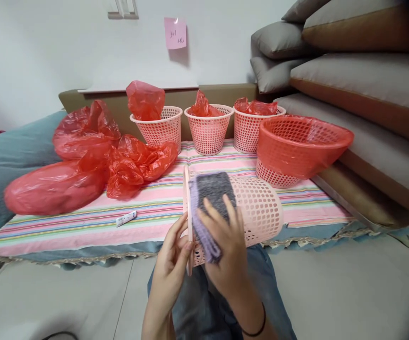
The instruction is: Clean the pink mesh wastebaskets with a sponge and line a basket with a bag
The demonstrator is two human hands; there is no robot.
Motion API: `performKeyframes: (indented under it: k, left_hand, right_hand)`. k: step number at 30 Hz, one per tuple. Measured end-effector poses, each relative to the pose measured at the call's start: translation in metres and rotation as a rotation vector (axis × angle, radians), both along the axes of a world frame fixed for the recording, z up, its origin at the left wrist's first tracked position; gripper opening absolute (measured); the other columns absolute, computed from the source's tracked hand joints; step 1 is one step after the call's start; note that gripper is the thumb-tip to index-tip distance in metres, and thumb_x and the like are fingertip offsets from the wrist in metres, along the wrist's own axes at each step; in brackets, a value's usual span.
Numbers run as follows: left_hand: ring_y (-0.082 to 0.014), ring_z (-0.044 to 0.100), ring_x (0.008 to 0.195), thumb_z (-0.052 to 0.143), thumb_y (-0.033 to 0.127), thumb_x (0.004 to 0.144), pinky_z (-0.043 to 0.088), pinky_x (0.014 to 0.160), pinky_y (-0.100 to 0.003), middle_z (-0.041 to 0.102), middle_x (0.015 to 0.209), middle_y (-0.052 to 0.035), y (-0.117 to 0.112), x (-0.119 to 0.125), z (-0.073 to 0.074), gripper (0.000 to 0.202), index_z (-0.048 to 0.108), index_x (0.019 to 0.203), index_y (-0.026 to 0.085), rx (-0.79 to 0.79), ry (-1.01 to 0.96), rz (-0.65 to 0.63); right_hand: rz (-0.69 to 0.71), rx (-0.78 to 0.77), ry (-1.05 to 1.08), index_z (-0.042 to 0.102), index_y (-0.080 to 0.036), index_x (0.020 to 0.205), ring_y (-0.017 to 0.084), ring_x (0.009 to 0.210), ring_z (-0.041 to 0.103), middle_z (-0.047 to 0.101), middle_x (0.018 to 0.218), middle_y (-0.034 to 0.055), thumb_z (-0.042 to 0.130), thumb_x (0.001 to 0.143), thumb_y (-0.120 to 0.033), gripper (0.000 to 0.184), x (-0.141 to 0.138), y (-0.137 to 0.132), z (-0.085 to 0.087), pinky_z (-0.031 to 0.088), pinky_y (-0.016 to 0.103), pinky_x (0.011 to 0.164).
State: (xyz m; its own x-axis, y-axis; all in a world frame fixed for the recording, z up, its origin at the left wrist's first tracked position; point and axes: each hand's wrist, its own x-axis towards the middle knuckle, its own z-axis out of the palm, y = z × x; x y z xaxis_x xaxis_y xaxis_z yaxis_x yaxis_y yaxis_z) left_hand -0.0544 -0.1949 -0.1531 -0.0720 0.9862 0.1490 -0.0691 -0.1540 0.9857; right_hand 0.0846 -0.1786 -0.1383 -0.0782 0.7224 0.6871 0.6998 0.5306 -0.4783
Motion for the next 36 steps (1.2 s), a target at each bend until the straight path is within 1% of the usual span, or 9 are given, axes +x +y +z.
performKeyframes:
  k: [3, 5, 10, 15, 19, 25, 28, 31, 36]
  left_hand:
    - [-0.0245, 0.040, 0.141, 0.058, 0.033, 0.092, 0.041, 0.112, -0.032, 0.049, 0.149, -0.0052, 0.000, 0.003, 0.003, 0.047, 0.050, 0.138, 0.028, 0.020, 0.010, 0.010]
    - [-0.0241, 0.039, 0.141, 0.055, 0.034, 0.094, 0.045, 0.109, -0.030, 0.051, 0.147, -0.0052, 0.000, 0.008, 0.004, 0.045, 0.049, 0.138, 0.029, 0.020, -0.017, -0.009]
    - [-0.0204, 0.043, 0.139, 0.053, 0.032, 0.096, 0.048, 0.105, -0.027, 0.051, 0.147, -0.0025, -0.003, 0.012, 0.005, 0.041, 0.046, 0.136, 0.033, -0.001, -0.082, -0.068]
    - [-0.0212, 0.045, 0.138, 0.052, 0.031, 0.097, 0.049, 0.105, -0.030, 0.047, 0.150, -0.0026, -0.008, 0.005, 0.003, 0.047, 0.040, 0.141, 0.036, -0.039, -0.111, -0.164]
    - [-0.0241, 0.047, 0.136, 0.054, 0.032, 0.096, 0.052, 0.101, -0.031, 0.047, 0.150, -0.0036, -0.009, 0.003, 0.000, 0.046, 0.044, 0.141, 0.034, -0.035, -0.046, -0.107]
    - [-0.0254, 0.069, 0.105, 0.062, 0.034, 0.090, 0.059, 0.089, -0.036, 0.058, 0.140, -0.0086, -0.009, -0.002, 0.002, 0.049, 0.051, 0.137, 0.027, -0.056, -0.004, -0.089]
    - [-0.0247, 0.069, 0.104, 0.065, 0.033, 0.088, 0.060, 0.087, -0.034, 0.060, 0.136, -0.0085, -0.009, -0.007, 0.003, 0.047, 0.054, 0.134, 0.027, -0.040, 0.058, -0.063]
    - [-0.0213, 0.070, 0.100, 0.062, 0.032, 0.090, 0.057, 0.090, -0.034, 0.056, 0.141, -0.0077, -0.009, -0.011, 0.002, 0.047, 0.051, 0.136, 0.030, -0.067, 0.058, -0.104]
    - [-0.0224, 0.069, 0.100, 0.061, 0.033, 0.091, 0.057, 0.089, -0.037, 0.051, 0.146, -0.0090, -0.010, -0.010, 0.001, 0.052, 0.045, 0.140, 0.032, -0.105, 0.026, -0.143]
  right_hand:
    - [0.005, -0.035, 0.015, 0.051, -0.025, 0.135, 0.030, 0.146, 0.027, 0.053, 0.145, 0.0023, 0.043, 0.088, -0.020, 0.047, -0.016, -0.007, 0.006, 0.014, 0.061, 0.118]
    - [-0.034, -0.071, 0.025, 0.051, -0.027, 0.135, 0.030, 0.146, 0.027, 0.052, 0.145, 0.0022, 0.045, 0.087, -0.020, 0.049, -0.010, -0.005, 0.004, 0.012, 0.064, 0.117]
    - [-0.291, -0.062, 0.113, 0.057, -0.025, 0.131, 0.033, 0.142, 0.034, 0.056, 0.142, 0.0056, 0.051, 0.085, -0.022, 0.047, 0.046, 0.015, -0.019, 0.019, 0.069, 0.113]
    - [-0.519, -0.006, 0.300, 0.063, -0.017, 0.126, 0.032, 0.138, 0.040, 0.058, 0.138, 0.0121, 0.055, 0.087, -0.028, 0.041, 0.098, 0.029, -0.047, 0.031, 0.060, 0.113]
    - [-0.490, 0.029, 0.256, 0.063, -0.017, 0.126, 0.032, 0.138, 0.040, 0.058, 0.138, 0.0114, 0.056, 0.085, -0.025, 0.042, 0.091, 0.027, -0.046, 0.031, 0.060, 0.113]
    - [-0.071, 0.003, 0.004, 0.053, -0.023, 0.135, 0.032, 0.146, 0.026, 0.054, 0.143, 0.0036, 0.049, 0.082, -0.020, 0.053, 0.010, 0.003, -0.003, 0.022, 0.064, 0.116]
    - [0.005, -0.025, 0.018, 0.053, -0.023, 0.134, 0.032, 0.145, 0.028, 0.055, 0.143, 0.0035, 0.049, 0.083, -0.025, 0.051, -0.011, -0.003, 0.006, 0.018, 0.062, 0.117]
    - [-0.080, -0.065, 0.083, 0.055, -0.024, 0.133, 0.029, 0.144, 0.032, 0.056, 0.141, 0.0027, 0.049, 0.082, -0.020, 0.051, 0.006, 0.004, -0.002, 0.019, 0.062, 0.117]
    - [-0.417, -0.027, 0.225, 0.061, -0.021, 0.127, 0.030, 0.140, 0.037, 0.060, 0.136, 0.0088, 0.053, 0.083, -0.020, 0.045, 0.073, 0.024, -0.032, 0.025, 0.064, 0.114]
